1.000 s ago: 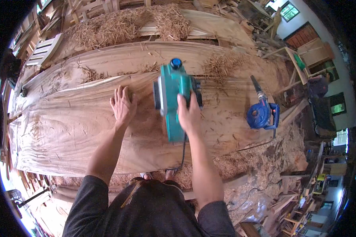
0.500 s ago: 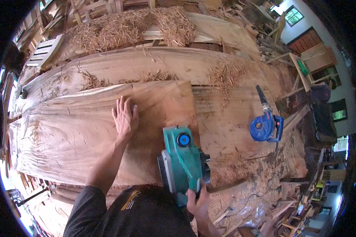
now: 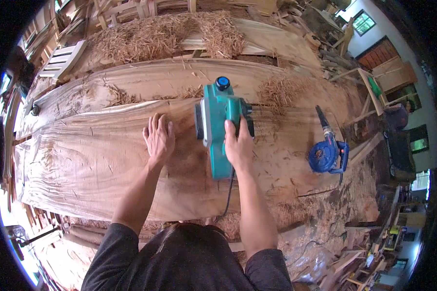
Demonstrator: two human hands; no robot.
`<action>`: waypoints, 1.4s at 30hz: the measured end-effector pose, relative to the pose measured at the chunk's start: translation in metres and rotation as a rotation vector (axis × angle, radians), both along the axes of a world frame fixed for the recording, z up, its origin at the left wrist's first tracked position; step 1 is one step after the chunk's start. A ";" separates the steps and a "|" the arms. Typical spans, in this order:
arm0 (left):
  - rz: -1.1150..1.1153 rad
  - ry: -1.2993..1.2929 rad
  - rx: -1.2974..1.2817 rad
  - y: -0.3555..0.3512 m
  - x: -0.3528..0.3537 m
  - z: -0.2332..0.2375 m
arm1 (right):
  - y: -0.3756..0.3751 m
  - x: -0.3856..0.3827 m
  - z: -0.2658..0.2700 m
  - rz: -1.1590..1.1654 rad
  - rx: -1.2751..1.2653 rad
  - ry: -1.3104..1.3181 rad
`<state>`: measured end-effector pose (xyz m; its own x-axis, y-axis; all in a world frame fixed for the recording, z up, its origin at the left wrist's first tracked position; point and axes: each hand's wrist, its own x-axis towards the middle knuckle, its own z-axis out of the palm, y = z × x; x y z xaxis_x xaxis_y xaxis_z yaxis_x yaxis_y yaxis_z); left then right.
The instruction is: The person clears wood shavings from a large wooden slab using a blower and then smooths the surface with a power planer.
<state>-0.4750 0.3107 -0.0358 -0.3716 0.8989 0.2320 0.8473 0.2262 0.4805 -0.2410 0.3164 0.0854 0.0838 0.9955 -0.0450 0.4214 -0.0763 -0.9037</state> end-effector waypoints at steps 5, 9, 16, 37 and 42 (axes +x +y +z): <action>-0.024 -0.029 -0.039 -0.004 0.001 0.005 | -0.137 0.032 -0.005 0.001 0.003 0.058; -0.029 -0.042 -0.047 -0.002 0.001 -0.001 | -0.283 0.070 -0.023 -0.030 -0.028 -0.040; -0.022 -0.111 -0.076 -0.003 0.000 0.002 | -0.277 0.065 -0.018 -0.015 -0.112 -0.080; -0.061 0.034 -0.011 -0.005 -0.002 -0.001 | -0.154 0.090 0.004 0.018 -0.020 -0.129; -0.023 0.087 -0.091 -0.001 0.009 0.000 | -0.266 0.137 -0.007 -0.038 -0.043 -0.071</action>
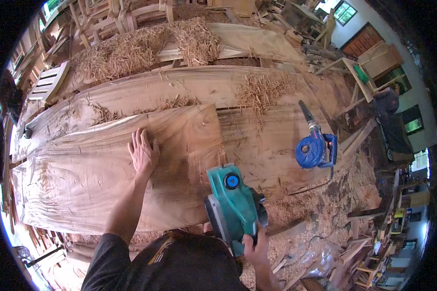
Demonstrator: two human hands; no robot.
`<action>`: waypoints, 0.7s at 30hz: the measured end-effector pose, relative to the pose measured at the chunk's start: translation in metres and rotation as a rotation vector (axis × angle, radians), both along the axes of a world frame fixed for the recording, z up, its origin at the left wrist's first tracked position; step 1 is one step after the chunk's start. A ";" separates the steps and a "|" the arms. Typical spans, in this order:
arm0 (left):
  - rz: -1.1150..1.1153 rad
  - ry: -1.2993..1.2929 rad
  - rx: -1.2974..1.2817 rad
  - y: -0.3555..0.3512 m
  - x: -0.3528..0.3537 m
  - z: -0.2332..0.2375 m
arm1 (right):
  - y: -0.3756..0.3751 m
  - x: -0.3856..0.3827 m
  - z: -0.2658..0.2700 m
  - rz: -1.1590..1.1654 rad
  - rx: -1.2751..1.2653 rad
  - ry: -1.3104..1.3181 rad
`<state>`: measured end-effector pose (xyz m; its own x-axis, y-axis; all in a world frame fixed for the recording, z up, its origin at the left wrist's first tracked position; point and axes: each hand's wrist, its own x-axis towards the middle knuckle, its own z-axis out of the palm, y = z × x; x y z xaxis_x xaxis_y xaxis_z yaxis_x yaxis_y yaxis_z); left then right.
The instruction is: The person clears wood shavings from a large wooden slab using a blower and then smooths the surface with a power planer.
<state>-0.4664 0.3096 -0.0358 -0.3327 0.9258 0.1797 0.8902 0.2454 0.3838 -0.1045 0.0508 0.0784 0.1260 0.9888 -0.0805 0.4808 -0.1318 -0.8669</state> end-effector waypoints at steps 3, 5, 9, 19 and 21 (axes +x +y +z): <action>-0.001 -0.015 0.001 -0.001 0.004 0.005 | 0.010 0.000 -0.012 -0.023 0.014 -0.014; 0.003 -0.002 0.005 0.000 0.003 0.002 | 0.054 -0.023 0.003 -0.023 0.032 0.007; 0.009 0.034 0.009 0.001 0.004 0.013 | 0.197 -0.044 -0.013 0.033 0.178 -0.090; -0.023 0.018 0.085 -0.001 0.001 0.012 | 0.234 -0.052 -0.004 0.070 0.135 0.059; -0.014 0.026 0.076 0.000 0.002 0.011 | 0.161 -0.030 -0.003 0.079 0.156 0.069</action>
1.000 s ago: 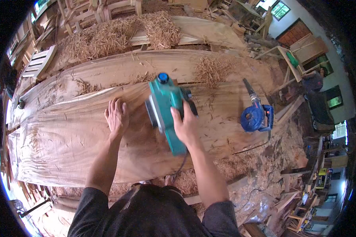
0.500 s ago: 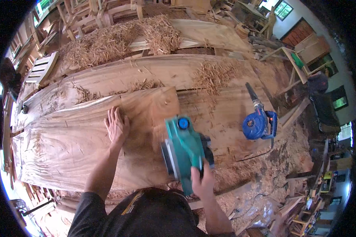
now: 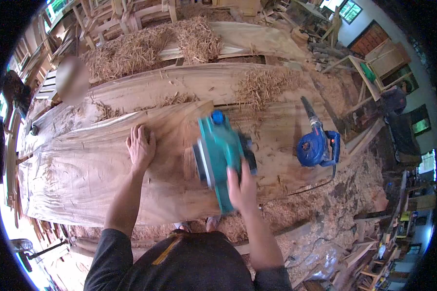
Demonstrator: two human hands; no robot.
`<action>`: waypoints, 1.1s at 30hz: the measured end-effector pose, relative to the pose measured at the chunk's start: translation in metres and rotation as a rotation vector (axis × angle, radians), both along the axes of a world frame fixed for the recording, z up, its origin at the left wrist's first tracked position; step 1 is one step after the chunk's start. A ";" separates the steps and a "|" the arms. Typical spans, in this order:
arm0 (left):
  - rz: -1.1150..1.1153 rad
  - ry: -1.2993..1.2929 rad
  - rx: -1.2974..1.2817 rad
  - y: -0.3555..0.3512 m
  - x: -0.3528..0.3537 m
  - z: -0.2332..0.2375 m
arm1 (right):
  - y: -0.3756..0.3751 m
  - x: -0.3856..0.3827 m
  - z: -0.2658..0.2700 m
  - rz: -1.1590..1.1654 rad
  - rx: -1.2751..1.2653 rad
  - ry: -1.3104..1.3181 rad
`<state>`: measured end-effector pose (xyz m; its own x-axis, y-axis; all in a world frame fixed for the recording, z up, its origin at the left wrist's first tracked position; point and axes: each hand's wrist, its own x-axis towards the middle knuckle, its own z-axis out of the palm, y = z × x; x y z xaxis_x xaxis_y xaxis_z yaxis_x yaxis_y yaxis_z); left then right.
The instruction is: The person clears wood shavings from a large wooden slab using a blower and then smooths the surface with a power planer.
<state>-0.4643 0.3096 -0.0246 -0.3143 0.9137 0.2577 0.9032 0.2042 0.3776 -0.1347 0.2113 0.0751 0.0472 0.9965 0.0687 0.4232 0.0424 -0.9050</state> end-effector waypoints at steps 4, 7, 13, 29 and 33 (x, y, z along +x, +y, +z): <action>0.034 0.052 -0.011 0.004 0.003 -0.006 | -0.144 0.044 -0.003 -0.052 -0.178 -0.016; 0.021 0.041 -0.028 0.006 0.003 -0.007 | -0.171 0.051 -0.013 -0.047 -0.139 -0.040; 0.018 0.027 -0.044 0.004 0.004 -0.001 | -0.022 0.002 0.007 -0.021 -0.039 -0.006; -0.613 -0.060 -0.452 0.003 0.179 0.131 | -0.069 0.020 -0.011 -0.098 -0.158 -0.033; -1.138 0.025 -0.419 -0.038 0.209 0.097 | -0.115 0.033 -0.016 -0.097 -0.049 -0.181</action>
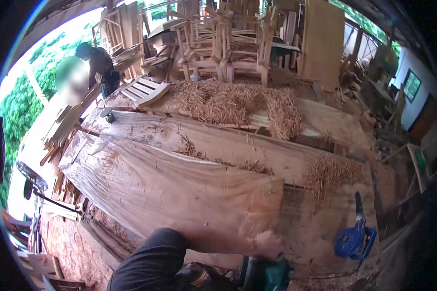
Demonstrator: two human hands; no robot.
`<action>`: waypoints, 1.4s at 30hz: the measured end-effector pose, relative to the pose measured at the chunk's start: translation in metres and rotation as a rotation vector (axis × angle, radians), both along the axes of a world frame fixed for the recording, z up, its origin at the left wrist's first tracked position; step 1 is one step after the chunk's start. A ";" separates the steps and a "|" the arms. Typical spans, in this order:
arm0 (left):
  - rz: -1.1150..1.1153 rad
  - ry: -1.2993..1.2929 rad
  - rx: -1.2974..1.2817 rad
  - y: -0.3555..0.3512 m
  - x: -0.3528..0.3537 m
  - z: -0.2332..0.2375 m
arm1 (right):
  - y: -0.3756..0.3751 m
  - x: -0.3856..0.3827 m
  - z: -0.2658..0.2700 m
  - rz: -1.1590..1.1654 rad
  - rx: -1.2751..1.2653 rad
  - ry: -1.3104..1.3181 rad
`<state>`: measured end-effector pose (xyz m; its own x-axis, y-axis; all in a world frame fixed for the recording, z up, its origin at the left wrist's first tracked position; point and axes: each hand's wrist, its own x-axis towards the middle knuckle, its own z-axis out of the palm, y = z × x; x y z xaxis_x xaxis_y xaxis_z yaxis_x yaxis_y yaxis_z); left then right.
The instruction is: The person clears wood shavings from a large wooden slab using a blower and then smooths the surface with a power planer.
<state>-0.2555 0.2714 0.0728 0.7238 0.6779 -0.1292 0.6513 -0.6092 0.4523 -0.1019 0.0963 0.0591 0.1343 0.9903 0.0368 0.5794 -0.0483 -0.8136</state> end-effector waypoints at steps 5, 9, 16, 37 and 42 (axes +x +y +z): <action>-0.338 0.032 0.142 0.046 -0.015 0.015 | 0.028 -0.011 0.009 0.008 -0.054 0.056; -0.078 0.211 0.107 0.112 -0.038 0.039 | 0.075 -0.020 -0.006 -0.023 -0.032 0.257; 0.541 -0.083 0.218 0.204 -0.061 -0.010 | 0.196 -0.042 0.034 0.149 -0.168 0.347; 0.531 -0.401 0.207 0.088 -0.118 -0.034 | 0.060 -0.029 0.014 0.035 -0.005 0.007; 1.104 0.118 0.178 0.064 -0.199 -0.103 | 0.155 -0.058 0.021 0.012 0.001 -0.053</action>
<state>-0.4541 0.3357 -0.0302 -0.2950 0.9555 0.0056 0.9070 0.2781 0.3163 -0.1598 0.2511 0.0805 0.1207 0.9917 0.0446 0.6226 -0.0406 -0.7815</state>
